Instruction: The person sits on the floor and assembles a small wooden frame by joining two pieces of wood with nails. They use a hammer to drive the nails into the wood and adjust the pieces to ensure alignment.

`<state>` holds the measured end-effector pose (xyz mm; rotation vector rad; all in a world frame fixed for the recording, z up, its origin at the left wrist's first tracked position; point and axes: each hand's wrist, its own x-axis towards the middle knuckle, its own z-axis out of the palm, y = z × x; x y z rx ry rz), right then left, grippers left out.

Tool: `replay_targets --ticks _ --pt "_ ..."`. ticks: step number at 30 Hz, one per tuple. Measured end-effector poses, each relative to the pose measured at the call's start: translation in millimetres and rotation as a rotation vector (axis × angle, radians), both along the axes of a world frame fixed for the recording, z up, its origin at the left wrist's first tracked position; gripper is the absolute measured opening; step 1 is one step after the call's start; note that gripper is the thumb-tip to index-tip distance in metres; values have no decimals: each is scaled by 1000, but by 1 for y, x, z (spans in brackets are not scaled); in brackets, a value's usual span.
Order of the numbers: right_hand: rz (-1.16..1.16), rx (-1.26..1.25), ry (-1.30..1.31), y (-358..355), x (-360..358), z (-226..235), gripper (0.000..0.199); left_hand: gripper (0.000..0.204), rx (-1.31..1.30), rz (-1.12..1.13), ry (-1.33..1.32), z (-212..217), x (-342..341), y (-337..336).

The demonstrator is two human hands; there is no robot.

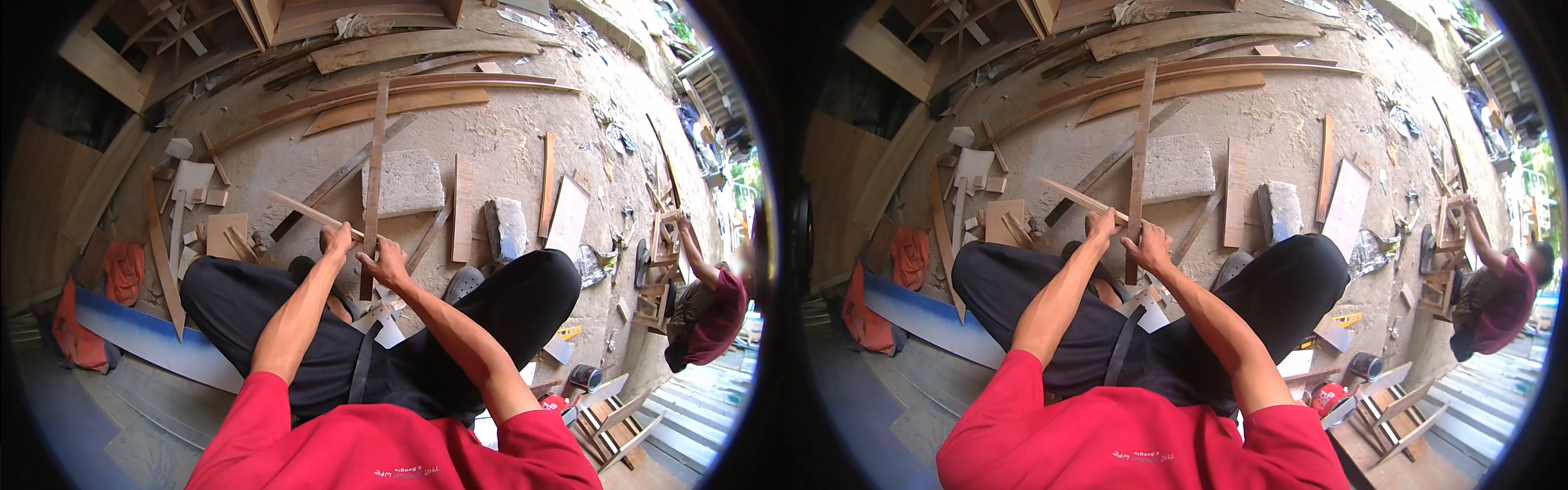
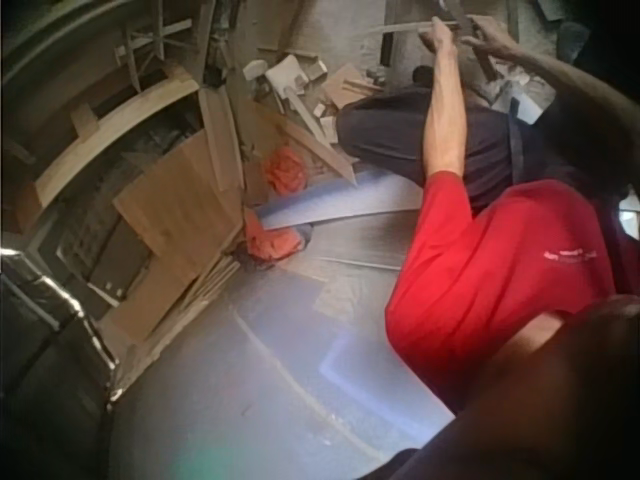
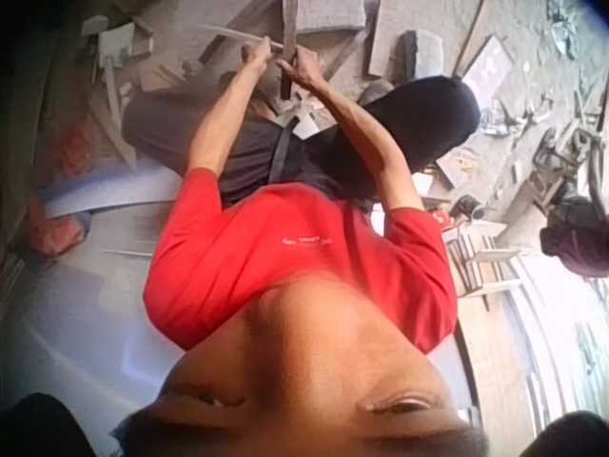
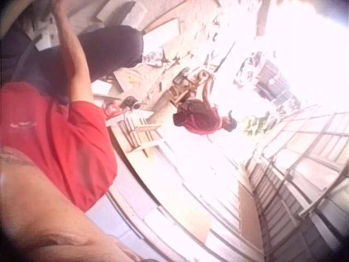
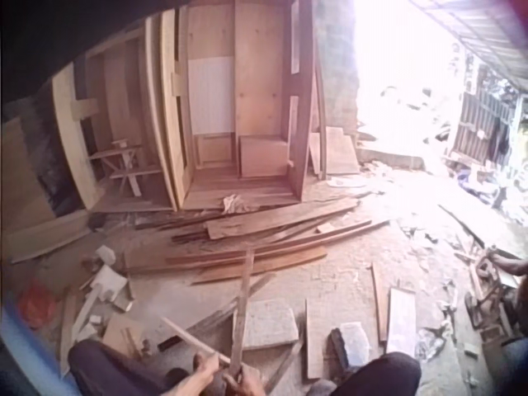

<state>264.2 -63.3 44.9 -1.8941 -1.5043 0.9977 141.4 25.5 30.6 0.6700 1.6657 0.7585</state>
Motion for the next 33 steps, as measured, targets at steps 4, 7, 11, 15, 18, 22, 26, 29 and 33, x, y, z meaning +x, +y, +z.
replay_targets --ticks 4,7,11,15,18,22,26,29,33 --pt "102 116 2 -6 6 -18 67 33 39 -60 189 -11 -11 10" --pt "164 74 -62 -13 11 -15 69 36 71 -91 217 -10 -18 16" --pt "179 31 -111 -23 23 -15 74 37 112 -132 128 0 -24 25" --pt "187 -44 -221 -34 34 -30 73 35 121 -174 105 6 -35 41" --pt "211 -135 -255 -48 47 -42 64 33 132 -223 86 13 -48 49" --pt "284 -308 -322 -70 71 -59 62 28 131 -279 117 22 -55 52" --pt "297 -432 -363 -91 83 -55 58 25 96 -321 166 17 -62 54" --pt "304 -560 -358 -95 81 -42 52 26 83 -259 49 1 -70 54" --pt "272 -498 -331 -108 86 -53 50 27 85 -165 -55 -9 -57 50"
